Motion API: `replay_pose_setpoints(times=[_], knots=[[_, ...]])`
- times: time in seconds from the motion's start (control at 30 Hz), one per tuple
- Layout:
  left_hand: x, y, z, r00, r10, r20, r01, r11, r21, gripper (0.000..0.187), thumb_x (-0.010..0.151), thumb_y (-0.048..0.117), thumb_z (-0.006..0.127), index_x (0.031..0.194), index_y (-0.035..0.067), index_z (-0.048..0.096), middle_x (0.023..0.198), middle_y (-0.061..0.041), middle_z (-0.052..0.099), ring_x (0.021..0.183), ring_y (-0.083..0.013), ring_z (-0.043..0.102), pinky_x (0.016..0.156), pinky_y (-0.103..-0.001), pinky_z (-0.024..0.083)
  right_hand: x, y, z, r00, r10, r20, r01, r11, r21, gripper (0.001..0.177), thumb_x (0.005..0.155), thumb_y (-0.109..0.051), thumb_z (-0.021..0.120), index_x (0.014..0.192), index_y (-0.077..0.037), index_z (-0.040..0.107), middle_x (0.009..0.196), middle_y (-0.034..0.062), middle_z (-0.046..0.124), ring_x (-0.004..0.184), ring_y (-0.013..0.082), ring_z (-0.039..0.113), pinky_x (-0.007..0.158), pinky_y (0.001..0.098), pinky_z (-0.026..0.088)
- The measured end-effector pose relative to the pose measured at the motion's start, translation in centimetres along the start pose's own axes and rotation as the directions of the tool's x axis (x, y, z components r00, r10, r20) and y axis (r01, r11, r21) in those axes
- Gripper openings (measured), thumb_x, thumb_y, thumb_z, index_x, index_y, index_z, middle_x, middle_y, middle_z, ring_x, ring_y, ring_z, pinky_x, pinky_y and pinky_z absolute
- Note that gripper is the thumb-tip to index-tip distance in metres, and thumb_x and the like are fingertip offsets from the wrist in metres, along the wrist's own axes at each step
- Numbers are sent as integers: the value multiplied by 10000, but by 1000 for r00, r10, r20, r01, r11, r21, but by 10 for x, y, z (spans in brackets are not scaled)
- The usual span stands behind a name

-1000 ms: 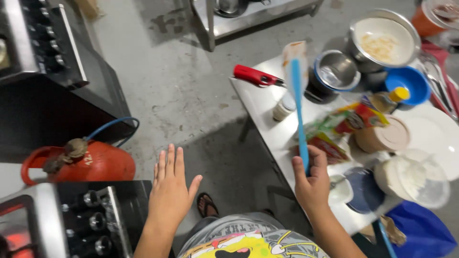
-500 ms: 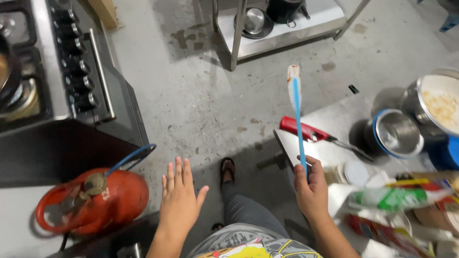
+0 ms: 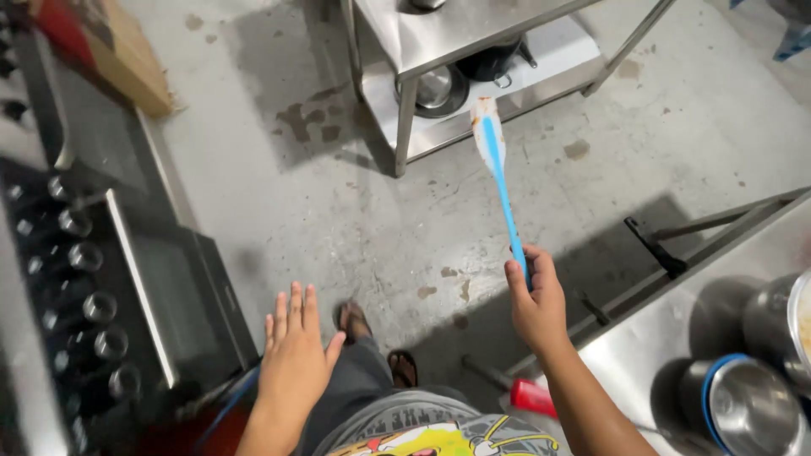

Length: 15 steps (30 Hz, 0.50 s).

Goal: Preparing a sauce in a small pan and frying chicken wings in a large pan on a stove.

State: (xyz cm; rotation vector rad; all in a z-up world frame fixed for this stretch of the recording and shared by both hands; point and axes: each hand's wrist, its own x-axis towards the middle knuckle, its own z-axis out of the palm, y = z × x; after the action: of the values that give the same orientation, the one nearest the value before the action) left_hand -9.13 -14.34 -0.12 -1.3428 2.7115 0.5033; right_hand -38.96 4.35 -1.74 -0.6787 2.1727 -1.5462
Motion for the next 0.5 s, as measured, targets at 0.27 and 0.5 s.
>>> replay_pose_setpoints(times=[0.27,0.5], knots=[[218,-33,-14,971,162,178,-181,979,95,920,869,449,689,1590,59,273,1632,-194,230,1507,-416,203,1195,-521,236,143,-13,33,968,18,-252,-101,942,-319,325,1018,-272,666,1233,-31,625,819,35,578,734,122,508,667,289,458],[366,-5,-77,972,235,-27,-235,972,17,948,861,388,699,1548,-46,213,1634,-234,228,1506,-437,233,1196,-526,243,265,13,47,950,-4,-312,-115,924,-365,340,1009,-296,686,1215,-28,650,878,45,643,784,123,569,715,288,486]])
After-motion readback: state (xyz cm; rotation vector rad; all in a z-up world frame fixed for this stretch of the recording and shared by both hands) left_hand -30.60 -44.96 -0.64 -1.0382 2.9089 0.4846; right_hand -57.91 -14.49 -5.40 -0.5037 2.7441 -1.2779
